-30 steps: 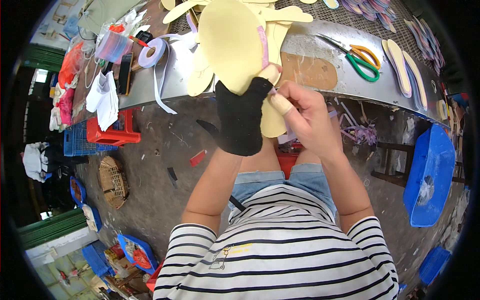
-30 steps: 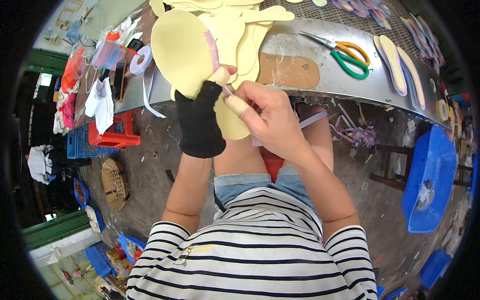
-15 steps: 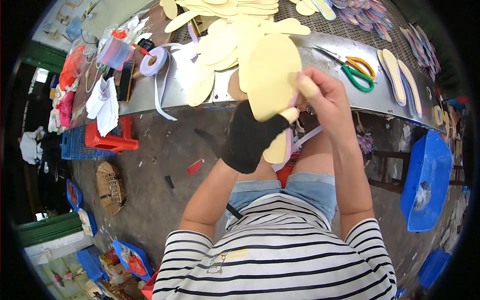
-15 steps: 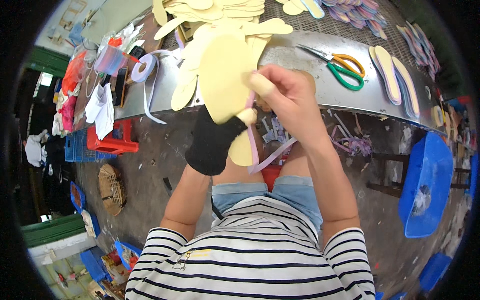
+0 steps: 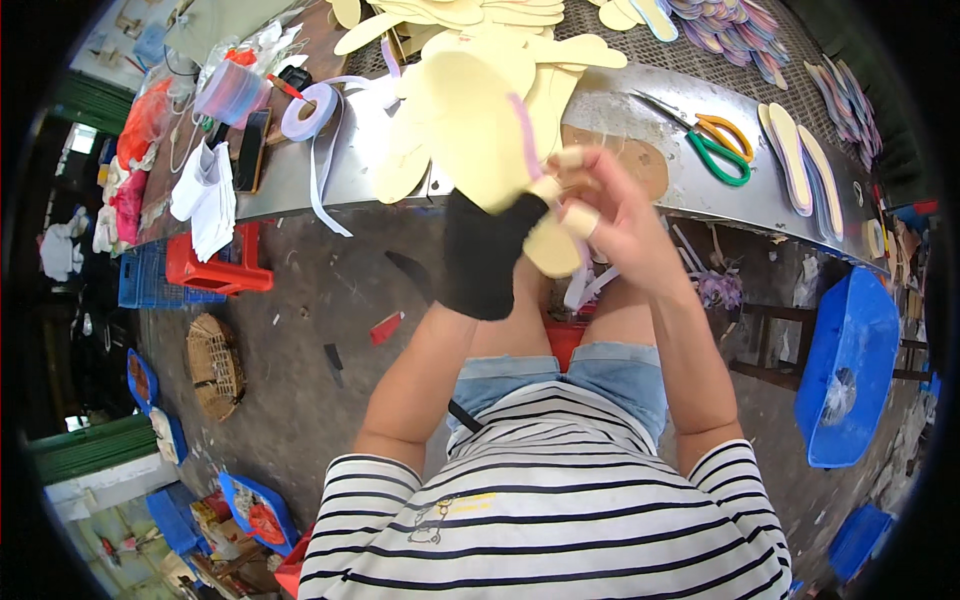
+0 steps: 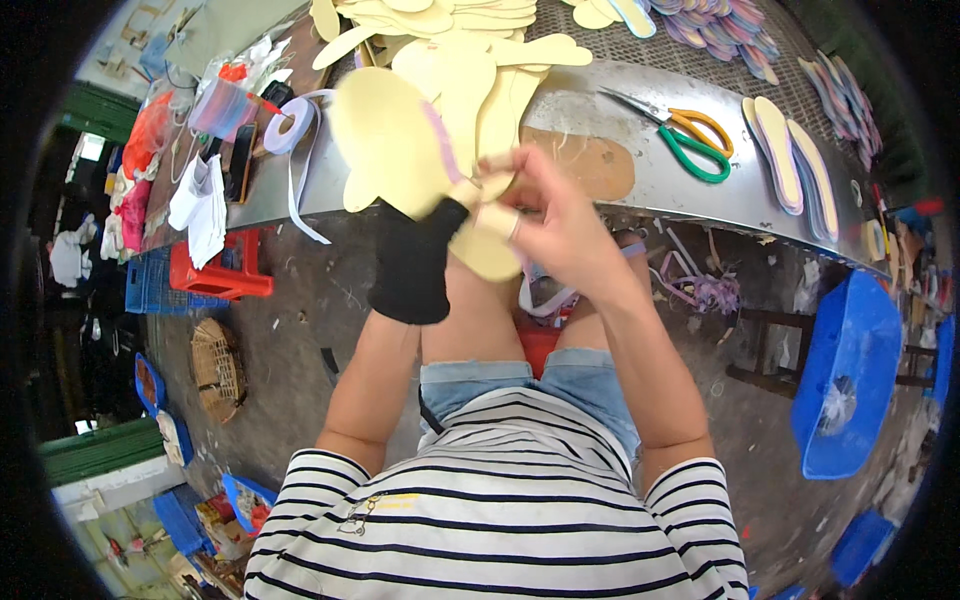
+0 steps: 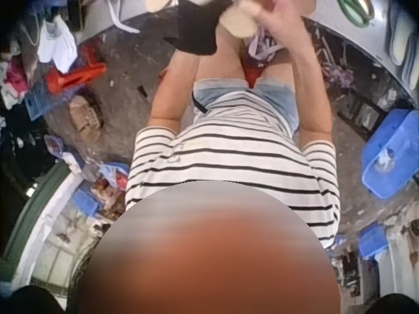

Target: Trim and attach adhesive straps to yellow shoe insoles using scissors.

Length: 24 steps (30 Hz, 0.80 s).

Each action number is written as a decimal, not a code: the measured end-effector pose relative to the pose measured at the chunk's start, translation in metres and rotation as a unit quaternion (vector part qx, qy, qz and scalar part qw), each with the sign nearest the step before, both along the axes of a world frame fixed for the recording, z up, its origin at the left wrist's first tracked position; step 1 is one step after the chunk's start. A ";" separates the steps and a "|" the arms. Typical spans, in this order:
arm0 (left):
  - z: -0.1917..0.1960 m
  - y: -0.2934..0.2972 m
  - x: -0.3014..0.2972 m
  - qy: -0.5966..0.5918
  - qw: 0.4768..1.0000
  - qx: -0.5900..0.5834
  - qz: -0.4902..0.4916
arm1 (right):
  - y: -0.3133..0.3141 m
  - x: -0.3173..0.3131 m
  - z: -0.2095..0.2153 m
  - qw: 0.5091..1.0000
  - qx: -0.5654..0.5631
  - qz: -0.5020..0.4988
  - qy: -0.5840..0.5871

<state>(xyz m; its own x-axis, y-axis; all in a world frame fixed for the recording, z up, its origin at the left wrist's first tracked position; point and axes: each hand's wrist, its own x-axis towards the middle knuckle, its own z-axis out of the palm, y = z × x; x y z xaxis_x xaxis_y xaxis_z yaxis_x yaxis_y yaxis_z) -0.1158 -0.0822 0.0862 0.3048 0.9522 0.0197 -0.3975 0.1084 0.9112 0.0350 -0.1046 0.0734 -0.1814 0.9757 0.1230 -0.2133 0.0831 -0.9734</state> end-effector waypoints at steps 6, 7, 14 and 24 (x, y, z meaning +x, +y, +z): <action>-0.009 0.049 -0.047 0.127 0.942 0.191 0.245 | -0.004 0.037 0.001 0.972 -0.022 0.030 -0.233; 0.008 0.047 -0.057 0.261 0.878 0.331 0.226 | 0.000 0.044 0.006 0.965 -0.022 0.056 -0.257; 0.049 0.029 -0.032 0.552 0.655 0.369 -0.361 | 0.001 0.021 0.047 0.874 0.106 0.195 -0.432; 0.046 -0.008 -0.057 0.429 0.764 0.244 -0.416 | 0.016 0.059 0.089 0.949 -0.027 0.211 -0.234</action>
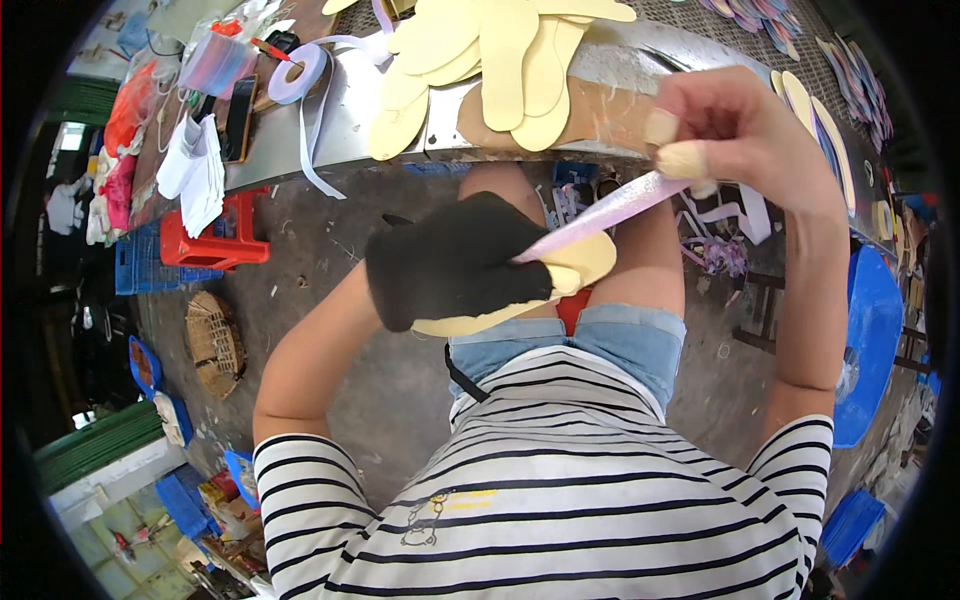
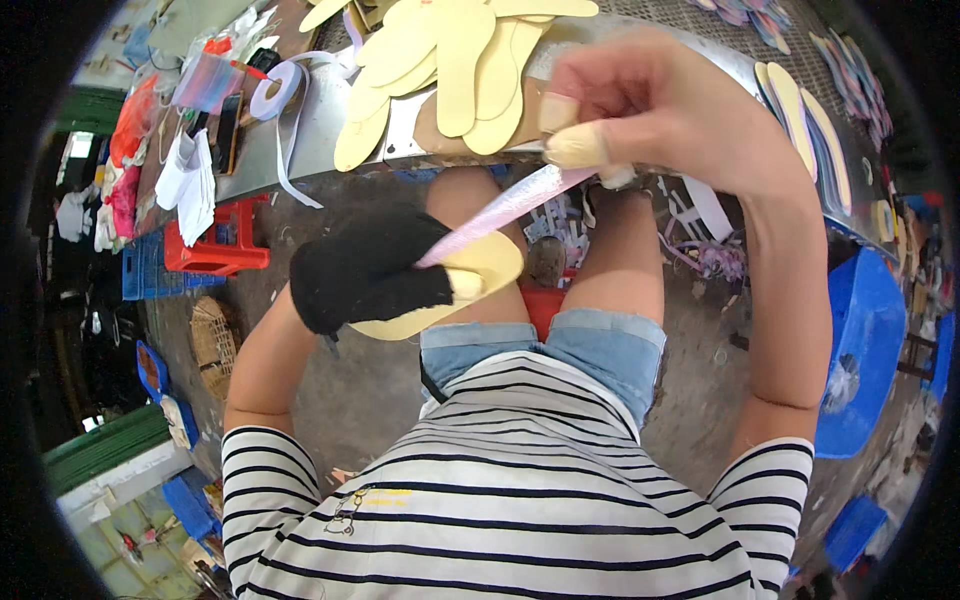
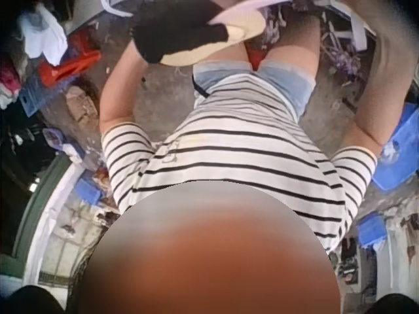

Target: Trim and attach adhesive straps to yellow shoe insoles using scissors.

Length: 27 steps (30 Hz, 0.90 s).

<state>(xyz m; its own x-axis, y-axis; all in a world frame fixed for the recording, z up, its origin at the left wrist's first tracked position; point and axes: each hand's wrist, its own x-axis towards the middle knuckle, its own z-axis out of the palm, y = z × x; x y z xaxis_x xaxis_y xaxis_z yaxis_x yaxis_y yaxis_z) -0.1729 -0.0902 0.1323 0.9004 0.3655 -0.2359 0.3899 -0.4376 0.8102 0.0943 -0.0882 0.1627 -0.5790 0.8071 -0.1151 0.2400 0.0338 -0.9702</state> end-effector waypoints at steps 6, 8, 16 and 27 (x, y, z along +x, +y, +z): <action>0.006 -0.020 -0.011 -0.097 0.969 -0.111 0.200 | -0.049 -0.009 -0.026 0.971 -0.013 -0.201 0.130; -0.005 -0.028 -0.014 -0.145 0.952 -0.137 0.230 | -0.061 -0.019 -0.032 0.962 -0.025 -0.234 0.136; -0.028 -0.044 0.019 -0.313 0.873 -0.140 0.346 | -0.094 -0.077 -0.057 0.890 0.026 -0.361 0.277; -0.037 -0.032 0.046 -0.494 0.748 -0.044 0.441 | -0.081 -0.089 -0.078 0.882 0.156 -0.398 0.198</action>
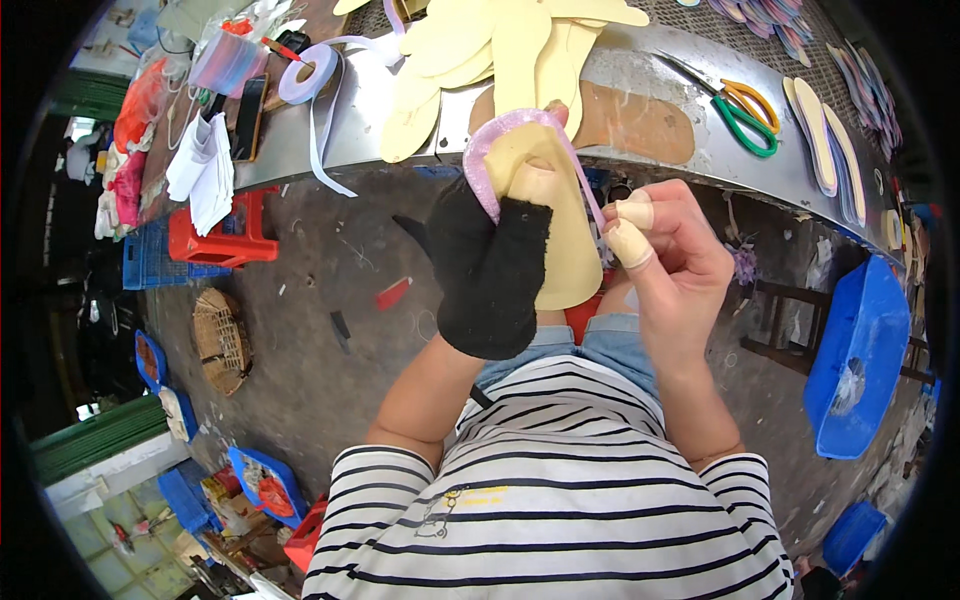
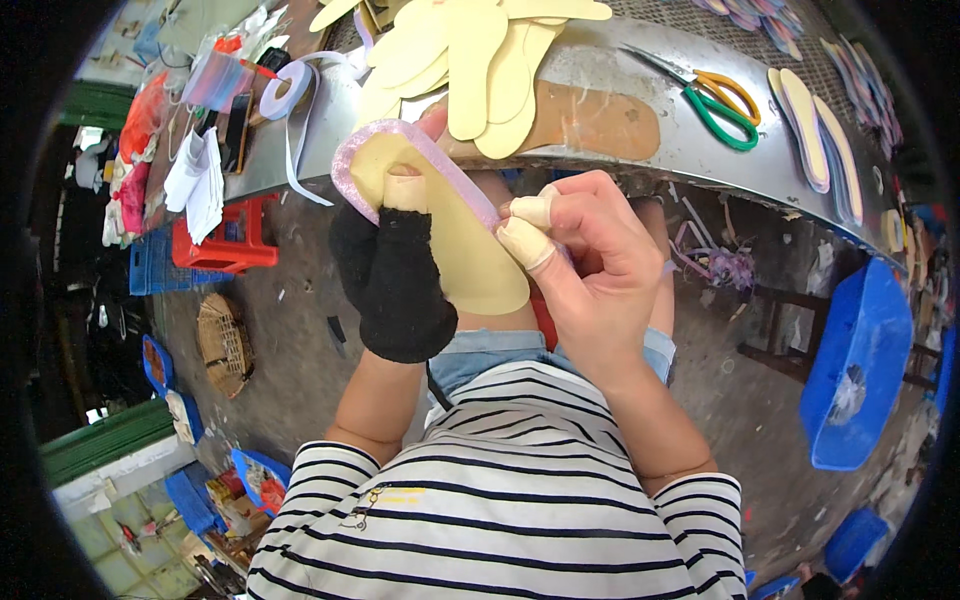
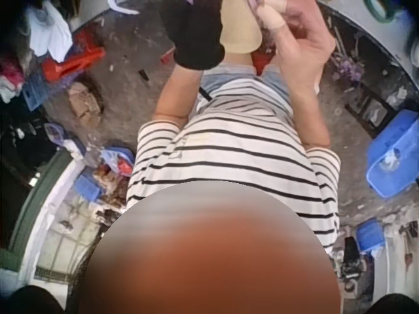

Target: Trim and attach adhesive straps to yellow shoe insoles using scissors.

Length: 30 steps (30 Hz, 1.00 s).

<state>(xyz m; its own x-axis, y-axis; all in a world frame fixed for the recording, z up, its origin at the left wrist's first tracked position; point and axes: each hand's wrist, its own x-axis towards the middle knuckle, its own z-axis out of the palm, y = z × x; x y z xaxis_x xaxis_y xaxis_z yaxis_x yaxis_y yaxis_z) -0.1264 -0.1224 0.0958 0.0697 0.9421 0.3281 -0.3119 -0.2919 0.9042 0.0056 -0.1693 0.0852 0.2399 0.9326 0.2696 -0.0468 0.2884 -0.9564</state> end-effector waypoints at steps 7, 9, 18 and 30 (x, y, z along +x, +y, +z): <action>0.012 -0.003 0.003 0.082 0.991 -0.073 -0.080 | 0.011 0.007 0.001 0.994 -0.052 0.095 0.004; 0.012 0.000 0.007 0.122 0.986 -0.106 -0.043 | 0.020 0.007 -0.003 0.990 -0.045 0.129 0.039; 0.010 0.015 0.004 -0.005 0.988 -0.103 0.113 | 0.016 0.004 -0.006 0.978 -0.087 0.120 0.144; -0.040 0.017 -0.013 0.049 0.984 -0.112 -0.126 | 0.044 0.014 -0.014 0.980 -0.099 0.168 0.027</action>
